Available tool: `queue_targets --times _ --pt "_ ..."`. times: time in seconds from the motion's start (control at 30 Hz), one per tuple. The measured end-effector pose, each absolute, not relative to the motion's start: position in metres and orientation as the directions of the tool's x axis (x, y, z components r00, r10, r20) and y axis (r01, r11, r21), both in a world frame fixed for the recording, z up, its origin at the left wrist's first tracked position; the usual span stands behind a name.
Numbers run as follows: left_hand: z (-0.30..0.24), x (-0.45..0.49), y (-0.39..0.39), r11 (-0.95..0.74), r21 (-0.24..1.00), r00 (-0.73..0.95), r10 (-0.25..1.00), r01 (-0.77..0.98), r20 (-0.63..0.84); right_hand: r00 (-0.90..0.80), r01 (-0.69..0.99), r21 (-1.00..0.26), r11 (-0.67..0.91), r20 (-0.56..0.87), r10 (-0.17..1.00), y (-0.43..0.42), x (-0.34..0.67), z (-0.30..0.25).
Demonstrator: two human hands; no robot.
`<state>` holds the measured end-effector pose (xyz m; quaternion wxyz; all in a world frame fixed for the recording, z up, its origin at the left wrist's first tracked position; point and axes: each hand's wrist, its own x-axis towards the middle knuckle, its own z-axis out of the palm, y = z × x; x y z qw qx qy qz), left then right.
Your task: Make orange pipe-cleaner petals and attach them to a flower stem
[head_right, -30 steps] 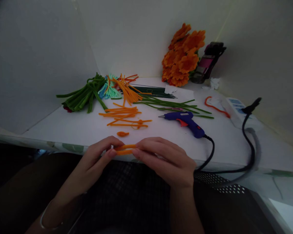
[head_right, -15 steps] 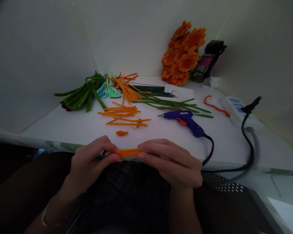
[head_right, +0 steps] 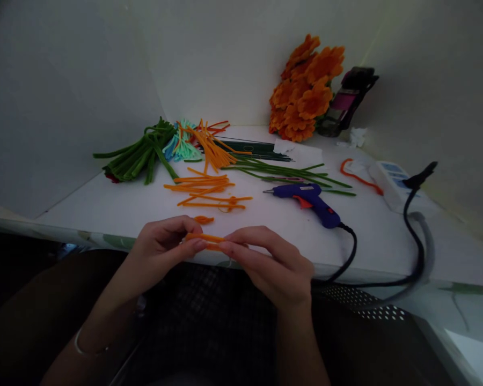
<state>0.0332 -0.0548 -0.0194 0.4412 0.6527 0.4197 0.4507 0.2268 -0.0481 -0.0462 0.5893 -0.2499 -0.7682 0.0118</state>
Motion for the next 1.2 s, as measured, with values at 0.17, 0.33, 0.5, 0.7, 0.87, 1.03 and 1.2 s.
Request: queue_targets --times 0.17,0.33,0.5,0.7,0.87,1.03,1.2 --pt "-0.02 0.043 -0.054 -0.21 0.977 0.167 0.963 -0.032 0.212 -0.137 0.42 -0.32 0.849 0.902 0.409 -0.048 0.218 -0.051" --pt "-0.029 0.052 -0.055 -0.219 0.963 0.097 0.967 -0.157 0.236 -0.133 0.475 -0.28 0.834 0.914 0.382 -0.047 0.213 -0.057" --pt "-0.033 0.052 -0.054 -0.211 0.967 0.106 0.968 -0.145 0.227 -0.186 0.439 -0.206 0.874 0.931 0.313 -0.041 0.216 -0.062" --pt "-0.033 0.055 -0.054 -0.157 0.959 0.154 0.968 -0.238 0.197 -0.227 0.313 -0.129 0.941 0.952 0.206 -0.036 0.215 -0.063" --pt "-0.037 0.059 -0.053 -0.133 0.93 0.195 0.958 -0.342 0.208 -0.124 0.269 -0.241 0.933 0.951 0.282 -0.038 0.209 -0.063" --pt "-0.038 0.058 -0.054 -0.16 0.928 0.187 0.954 -0.337 0.232 -0.006 0.144 -0.483 0.864 0.872 0.489 -0.044 0.201 -0.066" --pt "-0.032 0.054 -0.058 -0.147 0.97 0.246 0.95 -0.195 0.194 0.085 0.092 -0.704 0.704 0.71 0.699 -0.052 0.198 -0.064"
